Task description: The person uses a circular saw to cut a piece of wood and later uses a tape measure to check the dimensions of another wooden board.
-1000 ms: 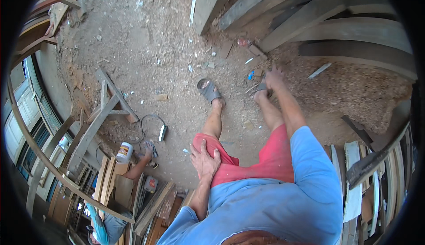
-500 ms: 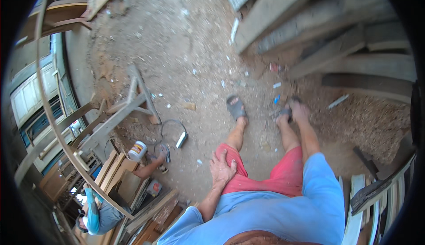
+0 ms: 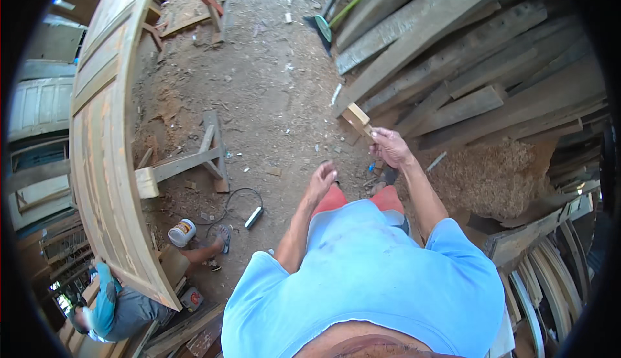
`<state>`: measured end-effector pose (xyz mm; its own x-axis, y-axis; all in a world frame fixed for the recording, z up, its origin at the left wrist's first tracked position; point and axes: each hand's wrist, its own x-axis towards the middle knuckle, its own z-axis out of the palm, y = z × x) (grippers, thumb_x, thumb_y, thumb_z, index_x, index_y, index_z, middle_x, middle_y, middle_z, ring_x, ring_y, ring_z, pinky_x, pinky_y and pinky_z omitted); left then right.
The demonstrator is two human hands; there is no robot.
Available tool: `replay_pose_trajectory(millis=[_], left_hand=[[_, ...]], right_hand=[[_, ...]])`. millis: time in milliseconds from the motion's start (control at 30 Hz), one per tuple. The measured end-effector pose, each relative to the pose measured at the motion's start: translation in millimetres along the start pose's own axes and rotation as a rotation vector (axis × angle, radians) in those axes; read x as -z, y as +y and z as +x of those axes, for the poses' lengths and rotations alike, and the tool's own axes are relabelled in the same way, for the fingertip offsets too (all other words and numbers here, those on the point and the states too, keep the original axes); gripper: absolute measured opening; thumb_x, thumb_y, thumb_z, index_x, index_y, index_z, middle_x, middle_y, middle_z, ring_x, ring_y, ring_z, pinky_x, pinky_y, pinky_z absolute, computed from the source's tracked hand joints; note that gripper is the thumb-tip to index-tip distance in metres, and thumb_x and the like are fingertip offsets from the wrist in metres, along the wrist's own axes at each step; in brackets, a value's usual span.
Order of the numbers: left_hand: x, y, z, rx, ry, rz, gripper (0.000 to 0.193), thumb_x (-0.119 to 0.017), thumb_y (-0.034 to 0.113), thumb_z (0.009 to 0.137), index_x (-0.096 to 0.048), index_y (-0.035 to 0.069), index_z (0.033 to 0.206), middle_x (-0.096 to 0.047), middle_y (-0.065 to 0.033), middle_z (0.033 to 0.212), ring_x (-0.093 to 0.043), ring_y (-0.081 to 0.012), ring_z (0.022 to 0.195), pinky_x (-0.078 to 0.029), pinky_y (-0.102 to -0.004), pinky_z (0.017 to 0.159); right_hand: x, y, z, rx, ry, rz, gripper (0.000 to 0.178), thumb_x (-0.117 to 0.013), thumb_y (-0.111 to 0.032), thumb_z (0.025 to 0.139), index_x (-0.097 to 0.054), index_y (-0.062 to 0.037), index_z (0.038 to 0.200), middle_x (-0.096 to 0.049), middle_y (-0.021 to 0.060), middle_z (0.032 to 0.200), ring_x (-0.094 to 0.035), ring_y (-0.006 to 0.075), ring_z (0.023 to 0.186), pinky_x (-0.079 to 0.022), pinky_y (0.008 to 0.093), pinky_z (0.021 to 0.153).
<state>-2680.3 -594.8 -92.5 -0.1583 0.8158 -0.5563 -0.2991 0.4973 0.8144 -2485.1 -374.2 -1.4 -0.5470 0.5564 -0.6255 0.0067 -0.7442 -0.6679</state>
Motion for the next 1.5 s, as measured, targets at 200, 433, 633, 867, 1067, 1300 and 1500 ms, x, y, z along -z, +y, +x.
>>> replay_pose_trajectory(millis=[200, 433, 633, 867, 1067, 1300, 1500], left_hand=[[32, 232, -55, -0.495, -0.202, -0.606, 0.077, -0.071, 0.022, 0.098, -0.027, 0.013, 0.16, -0.059, -0.0159, 0.141, -0.064, -0.0274, 0.123, -0.059, -0.0443, 0.099], [72, 245, -85, -0.857, -0.158, -0.663, 0.052, -0.07, 0.013, 0.097, -0.048, 0.01, 0.144, -0.067, -0.0116, 0.127, -0.068, -0.027, 0.118, -0.062, -0.0426, 0.097], [53, 256, -108, -0.997, -0.088, -0.614, 0.046, -0.07, 0.011, 0.098, -0.05, 0.009, 0.139, -0.067, -0.0133, 0.129, -0.068, -0.0259, 0.117, -0.061, -0.0419, 0.097], [37, 256, -109, -0.829, -0.199, -0.531, 0.045, -0.073, 0.021, 0.097, -0.048, 0.005, 0.131, -0.068, -0.014, 0.118, -0.072, -0.018, 0.095, -0.064, -0.0348, 0.077], [-3, 259, -94, -0.559, -0.39, -0.596, 0.033, -0.062, 0.031, 0.104, -0.052, 0.006, 0.125, -0.07, -0.0137, 0.107, -0.073, -0.0188, 0.078, -0.063, -0.0335, 0.064], [-21, 259, -91, -0.367, -0.487, -0.613, 0.044, -0.05, 0.043, 0.107, -0.05, 0.004, 0.127, -0.068, -0.0172, 0.1, -0.072, -0.0225, 0.067, -0.061, -0.0311, 0.058], [-41, 267, -99, -0.492, -0.457, -0.492, 0.051, -0.046, 0.043, 0.108, -0.047, -0.004, 0.13, -0.071, -0.021, 0.095, -0.072, -0.0205, 0.064, -0.063, -0.029, 0.054]], right_hand=[[-146, -85, -55, 0.306, -0.257, -0.516, 0.038, -0.073, -0.03, 0.098, -0.07, 0.0019, 0.118, -0.065, -0.0015, 0.09, -0.057, 0.0059, 0.075, -0.047, 0.0232, 0.066], [-210, -115, -112, 0.493, -0.489, -0.43, 0.045, -0.064, -0.027, 0.103, -0.062, 0.0029, 0.137, -0.071, 0.0028, 0.106, -0.066, 0.0071, 0.088, -0.053, 0.0229, 0.077], [-213, -124, -133, 0.525, -0.535, -0.396, 0.045, -0.062, -0.022, 0.103, -0.06, 0.0039, 0.139, -0.071, 0.0056, 0.109, -0.068, 0.0088, 0.092, -0.055, 0.025, 0.082], [-198, -129, -144, 0.634, -0.499, -0.357, 0.042, -0.065, -0.012, 0.101, -0.059, 0.0071, 0.137, -0.071, 0.0091, 0.108, -0.067, 0.0125, 0.093, -0.057, 0.0296, 0.086], [-171, -134, -157, 0.696, -0.315, -0.352, 0.035, -0.072, -0.018, 0.098, -0.066, 0.0069, 0.121, -0.071, 0.0065, 0.095, -0.066, 0.0104, 0.084, -0.056, 0.0281, 0.078], [-155, -133, -163, 0.719, -0.26, -0.285, 0.027, -0.073, -0.02, 0.098, -0.066, 0.0035, 0.11, -0.069, 0.0041, 0.09, -0.064, 0.0087, 0.08, -0.054, 0.0253, 0.074], [-134, -129, -156, 0.737, -0.163, -0.241, 0.022, -0.072, -0.021, 0.1, -0.067, 0.0002, 0.106, -0.069, 0.0034, 0.084, -0.063, 0.0081, 0.075, -0.053, 0.0247, 0.069]])
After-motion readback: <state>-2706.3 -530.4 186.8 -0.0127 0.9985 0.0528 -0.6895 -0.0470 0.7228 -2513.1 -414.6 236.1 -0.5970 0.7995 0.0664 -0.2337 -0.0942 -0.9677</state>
